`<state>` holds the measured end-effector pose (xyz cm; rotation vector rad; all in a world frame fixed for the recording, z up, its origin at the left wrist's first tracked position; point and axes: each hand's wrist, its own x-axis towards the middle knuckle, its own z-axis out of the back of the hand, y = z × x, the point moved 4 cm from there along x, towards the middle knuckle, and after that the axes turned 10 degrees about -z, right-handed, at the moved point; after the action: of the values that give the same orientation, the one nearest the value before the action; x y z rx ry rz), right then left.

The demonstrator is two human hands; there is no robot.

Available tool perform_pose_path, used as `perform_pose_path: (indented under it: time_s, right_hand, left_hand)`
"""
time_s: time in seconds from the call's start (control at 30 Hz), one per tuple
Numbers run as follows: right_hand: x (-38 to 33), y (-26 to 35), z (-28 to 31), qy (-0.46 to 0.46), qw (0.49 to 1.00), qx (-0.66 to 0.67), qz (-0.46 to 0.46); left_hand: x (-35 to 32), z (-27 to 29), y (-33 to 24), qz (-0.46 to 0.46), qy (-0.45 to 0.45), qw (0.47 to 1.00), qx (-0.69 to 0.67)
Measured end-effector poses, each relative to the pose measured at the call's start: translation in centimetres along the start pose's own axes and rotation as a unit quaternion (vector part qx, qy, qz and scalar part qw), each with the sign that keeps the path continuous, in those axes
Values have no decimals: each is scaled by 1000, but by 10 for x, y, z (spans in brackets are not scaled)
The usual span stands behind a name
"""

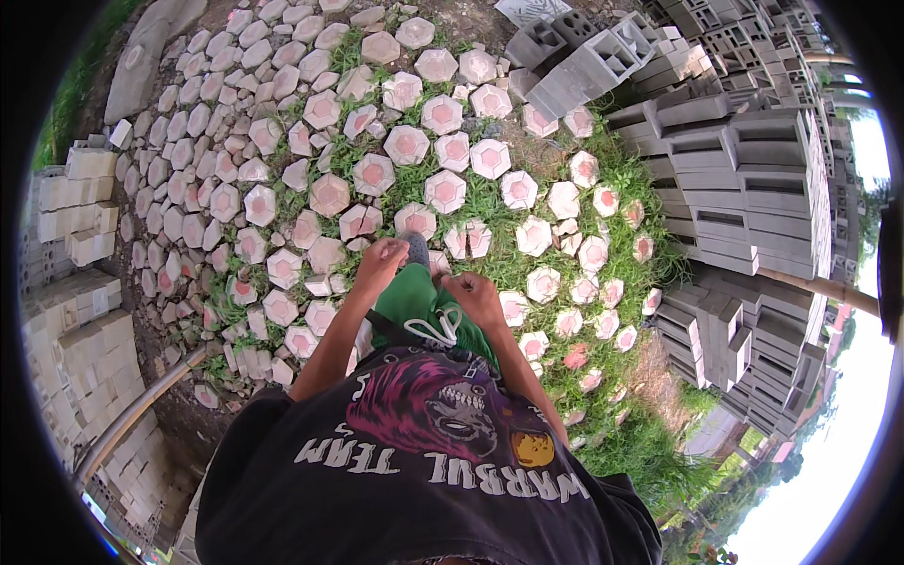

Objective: The person repeatedly picks up hollow concrete blocks from the ground and stacks them onto a growing pile. The person walks between a pickup area and the stack, handling one block at a time and placing it on top of the others.

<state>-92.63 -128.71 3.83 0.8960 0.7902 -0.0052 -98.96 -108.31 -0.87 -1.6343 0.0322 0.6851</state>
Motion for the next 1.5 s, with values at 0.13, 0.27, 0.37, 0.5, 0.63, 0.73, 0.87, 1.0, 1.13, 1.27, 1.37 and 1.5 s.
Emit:
perform_pose_path:
  time_s: [0.13,0.27,0.37,0.5,0.63,0.73,0.87,1.0,1.13,1.27,1.37,1.5]
  right_hand:
    - [53,17,13,50,997,-62,-23]
    - [112,50,31,79,994,-73,-7]
    - [167,85,54,91,993,-67,28]
    - [256,132,93,107,989,-39,98]
    - [307,193,129,136,984,-21,109]
    - [343,224,144,164,982,-31,89]
    - [382,242,143,203,974,-69,76]
    - [414,281,133,249,961,-108,60]
    - [471,319,114,272,949,-151,53]
    - [548,388,96,248,946,-195,68]
    - [583,456,84,215,954,-197,68]
    - [634,550,43,221,947,-213,93]
  left_hand:
    - [47,5,-5,-30,-25,999,-7]
    - [94,-5,-23,-78,-40,996,3]
    - [132,-20,-60,-96,-69,990,81]
    - [203,-39,-99,-109,-96,984,107]
    - [244,-57,-152,-85,-127,979,135]
    - [271,-59,-176,-74,-147,972,166]
    - [301,-51,-193,-62,-174,968,171]
    - [338,-32,-205,-26,-192,970,150]
    - [399,-4,-210,-24,-209,972,101]
    - [483,41,-246,-56,-229,969,74]
    - [528,84,-274,-24,-229,973,28]
    - [568,163,-321,-30,-325,944,35]
